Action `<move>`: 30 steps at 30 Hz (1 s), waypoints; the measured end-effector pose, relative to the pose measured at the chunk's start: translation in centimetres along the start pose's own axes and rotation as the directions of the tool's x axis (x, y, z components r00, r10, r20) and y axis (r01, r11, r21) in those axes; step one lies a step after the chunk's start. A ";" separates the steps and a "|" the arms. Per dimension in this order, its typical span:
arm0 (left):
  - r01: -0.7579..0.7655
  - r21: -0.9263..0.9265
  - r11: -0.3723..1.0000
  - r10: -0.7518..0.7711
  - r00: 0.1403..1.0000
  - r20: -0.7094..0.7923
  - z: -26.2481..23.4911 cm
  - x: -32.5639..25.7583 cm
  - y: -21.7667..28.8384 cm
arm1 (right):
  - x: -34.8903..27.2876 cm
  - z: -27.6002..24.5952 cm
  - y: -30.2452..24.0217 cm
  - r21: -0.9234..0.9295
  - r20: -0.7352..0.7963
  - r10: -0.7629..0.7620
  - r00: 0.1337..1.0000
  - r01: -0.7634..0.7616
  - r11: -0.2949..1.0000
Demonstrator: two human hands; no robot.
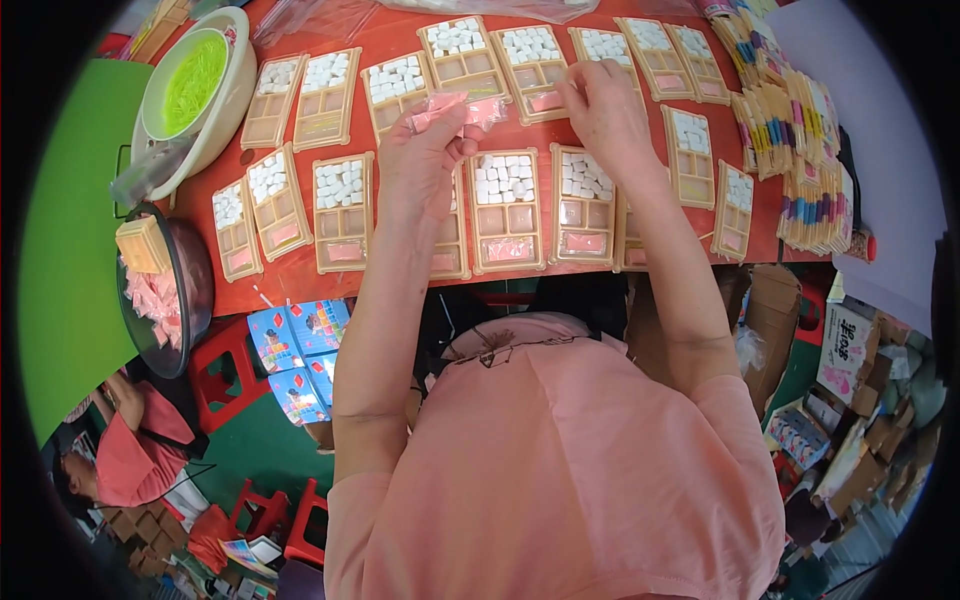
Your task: The person is packaging small white items into clear plastic trays, adding labels, and placing them into bags.
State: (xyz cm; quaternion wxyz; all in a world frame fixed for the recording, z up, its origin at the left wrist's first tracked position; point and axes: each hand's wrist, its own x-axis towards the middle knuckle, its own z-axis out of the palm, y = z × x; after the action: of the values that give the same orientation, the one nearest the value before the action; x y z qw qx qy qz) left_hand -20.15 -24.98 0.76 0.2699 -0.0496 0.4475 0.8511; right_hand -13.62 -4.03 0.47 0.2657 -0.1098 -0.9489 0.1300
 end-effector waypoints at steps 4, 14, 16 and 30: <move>0.009 -0.029 1.000 -0.009 1.000 -0.008 0.0 -0.8 -0.2 | -0.4 -1.7 -4.4 0.469 0.240 0.109 0.965 -0.213 0.857; -0.100 0.062 0.993 0.103 0.993 -0.062 -2.0 -1.9 1.5 | 1.1 -0.3 -5.2 0.640 0.515 0.221 0.828 -0.543 0.544; -0.126 0.064 0.990 0.131 0.989 -0.076 -2.7 -2.0 1.9 | 2.1 0.4 -5.5 0.619 0.546 0.289 0.787 -0.611 0.493; 0.000 0.108 0.994 0.002 1.000 -0.020 -3.6 -2.9 2.2 | 1.1 0.6 -10.3 0.648 0.493 -0.018 0.870 -0.353 0.675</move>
State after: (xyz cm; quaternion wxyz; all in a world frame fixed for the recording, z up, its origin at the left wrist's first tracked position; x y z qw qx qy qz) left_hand -19.36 -30.03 1.24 0.2671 -0.0430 0.4955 0.8254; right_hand -16.33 -13.53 3.63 0.0409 -0.0520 -0.8403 0.5381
